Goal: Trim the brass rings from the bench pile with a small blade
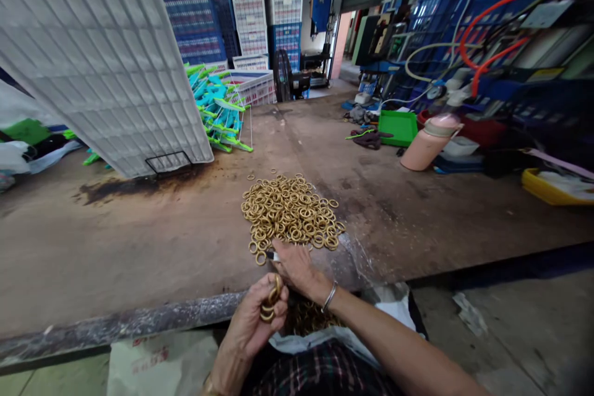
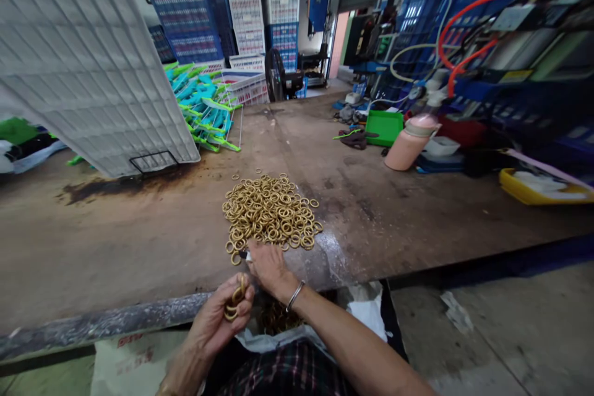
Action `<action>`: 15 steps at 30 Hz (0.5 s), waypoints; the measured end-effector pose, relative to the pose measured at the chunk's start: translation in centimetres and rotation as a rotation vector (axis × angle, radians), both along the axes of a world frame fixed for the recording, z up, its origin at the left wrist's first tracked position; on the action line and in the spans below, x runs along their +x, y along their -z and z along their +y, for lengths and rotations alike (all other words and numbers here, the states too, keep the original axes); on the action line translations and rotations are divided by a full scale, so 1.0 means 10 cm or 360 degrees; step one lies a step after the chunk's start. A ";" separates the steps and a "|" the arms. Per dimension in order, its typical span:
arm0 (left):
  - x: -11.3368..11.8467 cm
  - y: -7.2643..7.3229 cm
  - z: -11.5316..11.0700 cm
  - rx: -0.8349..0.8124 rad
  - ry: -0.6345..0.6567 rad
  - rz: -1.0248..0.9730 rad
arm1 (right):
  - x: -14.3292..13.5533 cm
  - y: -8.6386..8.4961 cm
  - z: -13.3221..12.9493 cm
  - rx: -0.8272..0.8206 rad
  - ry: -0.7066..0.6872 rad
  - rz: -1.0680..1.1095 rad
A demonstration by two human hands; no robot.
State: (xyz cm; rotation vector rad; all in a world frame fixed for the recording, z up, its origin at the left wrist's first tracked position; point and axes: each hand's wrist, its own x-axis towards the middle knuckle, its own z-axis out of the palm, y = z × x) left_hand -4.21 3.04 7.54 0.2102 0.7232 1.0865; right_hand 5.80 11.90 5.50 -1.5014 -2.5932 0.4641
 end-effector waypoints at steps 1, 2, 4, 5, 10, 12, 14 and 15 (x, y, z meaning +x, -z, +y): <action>-0.03 0.01 -0.01 0.0003 -0.0010 0.0008 | -0.03 0.00 0.01 0.0006 0.0011 -0.0017; -0.05 0.02 -0.02 0.0007 -0.0022 0.0019 | -0.05 0.00 0.03 0.0009 0.0023 -0.0023; -0.09 0.05 -0.02 0.0003 -0.0054 0.0024 | -0.06 -0.01 0.05 -0.0012 0.0034 -0.0010; -0.11 0.06 -0.02 -0.0007 -0.0073 0.0015 | -0.05 -0.02 0.05 -0.0029 0.0032 0.0010; -0.16 0.12 0.03 -0.0081 -0.0185 -0.0095 | 0.02 -0.01 0.02 0.0035 0.0037 0.0185; -0.16 0.14 0.05 -0.0160 -0.0262 -0.0107 | 0.06 0.03 -0.01 0.0079 0.0026 0.0255; -0.14 0.14 0.08 -0.0244 -0.0325 -0.0065 | 0.10 0.08 -0.02 0.0077 -0.0012 0.0323; -0.13 0.13 0.09 -0.0265 -0.0343 -0.0026 | 0.12 0.09 -0.02 0.0058 -0.0025 0.0369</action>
